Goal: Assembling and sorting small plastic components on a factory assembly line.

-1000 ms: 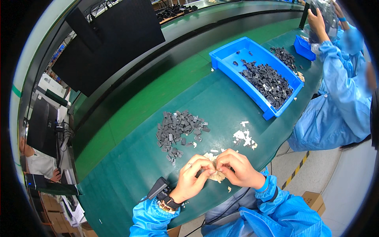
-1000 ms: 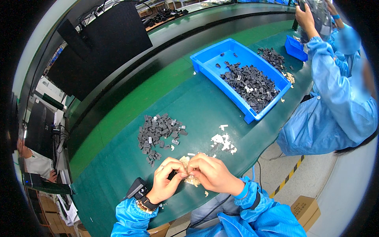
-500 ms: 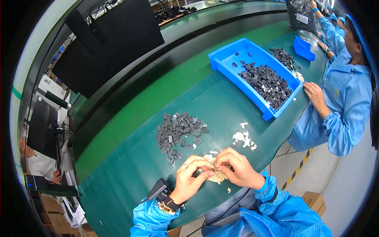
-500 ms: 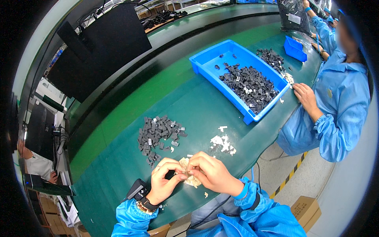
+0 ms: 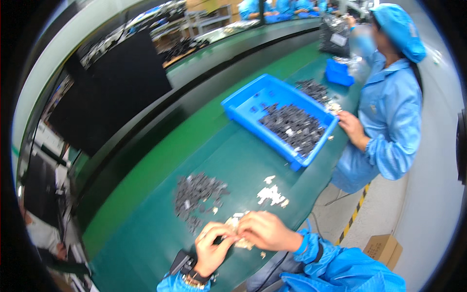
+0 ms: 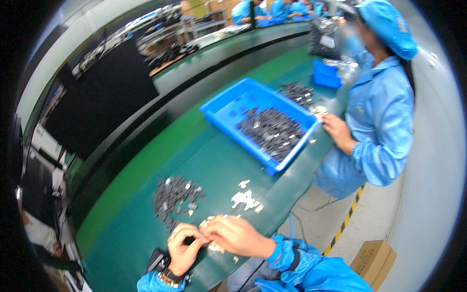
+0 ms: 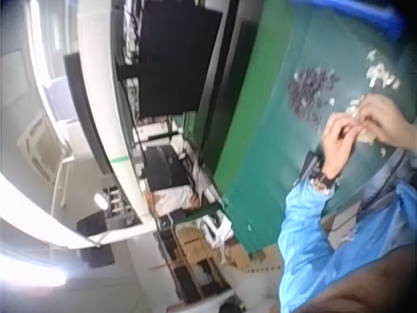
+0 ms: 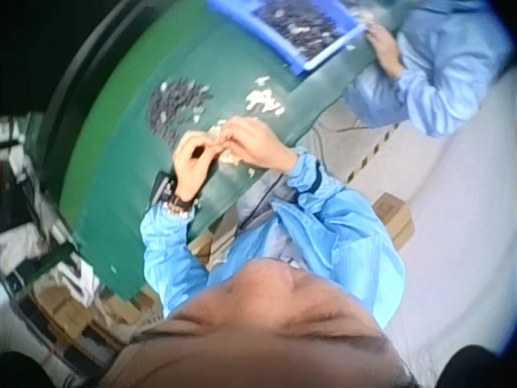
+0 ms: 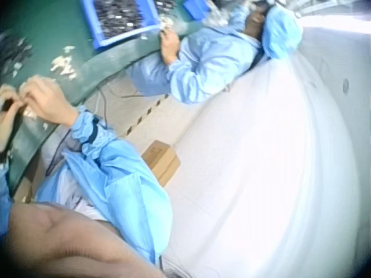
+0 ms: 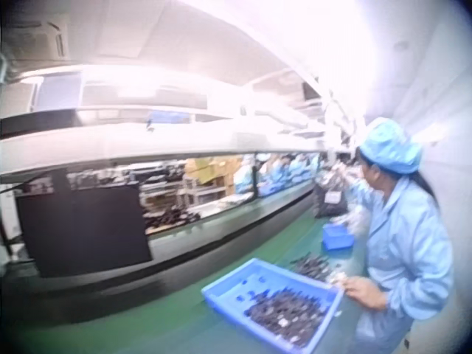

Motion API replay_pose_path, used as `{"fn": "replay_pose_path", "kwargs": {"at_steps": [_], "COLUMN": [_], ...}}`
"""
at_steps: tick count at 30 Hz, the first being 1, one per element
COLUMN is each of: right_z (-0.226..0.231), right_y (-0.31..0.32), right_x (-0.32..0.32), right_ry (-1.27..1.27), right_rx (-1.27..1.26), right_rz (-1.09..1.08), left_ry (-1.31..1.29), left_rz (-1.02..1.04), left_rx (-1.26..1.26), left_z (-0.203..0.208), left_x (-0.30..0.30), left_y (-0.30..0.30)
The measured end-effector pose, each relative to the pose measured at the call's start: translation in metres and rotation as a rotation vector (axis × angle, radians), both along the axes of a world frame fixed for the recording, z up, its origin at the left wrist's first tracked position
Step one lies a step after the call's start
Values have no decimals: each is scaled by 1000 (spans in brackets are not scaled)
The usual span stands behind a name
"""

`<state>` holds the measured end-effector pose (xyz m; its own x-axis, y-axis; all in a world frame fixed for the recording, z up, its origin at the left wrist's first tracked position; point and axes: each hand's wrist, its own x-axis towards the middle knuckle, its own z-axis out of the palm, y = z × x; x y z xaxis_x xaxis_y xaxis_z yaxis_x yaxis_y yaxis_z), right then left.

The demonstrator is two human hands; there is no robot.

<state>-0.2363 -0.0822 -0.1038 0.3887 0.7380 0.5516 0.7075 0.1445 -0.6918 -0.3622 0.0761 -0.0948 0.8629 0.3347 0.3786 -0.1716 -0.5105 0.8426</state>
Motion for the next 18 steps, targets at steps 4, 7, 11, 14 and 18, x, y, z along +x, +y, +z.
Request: {"fn": "replay_pose_path", "kwargs": {"at_steps": [4, 7, 11, 14, 18], "right_z": [-7, -8, -7, -5, -8], "right_y": [4, 2, 2, 3, 4], "right_x": [-5, -5, -4, -3, -2], "right_ry": [-45, -50, -15, 10, 32], "right_rx": [30, 35, 21, 48, 72], "right_rz": [2, -19, -5, 3, -14], "left_ry": [56, 119, 108, 110, 111], "left_rz": [46, 57, 14, -2, -11], "left_rx": [-11, -91, -86, -48, -88], "left_z": [14, 22, 21, 21, 20], "left_x": [-6, -4, 0, 1, 0], "left_y": [-7, -13, -13, -12, -12]}}
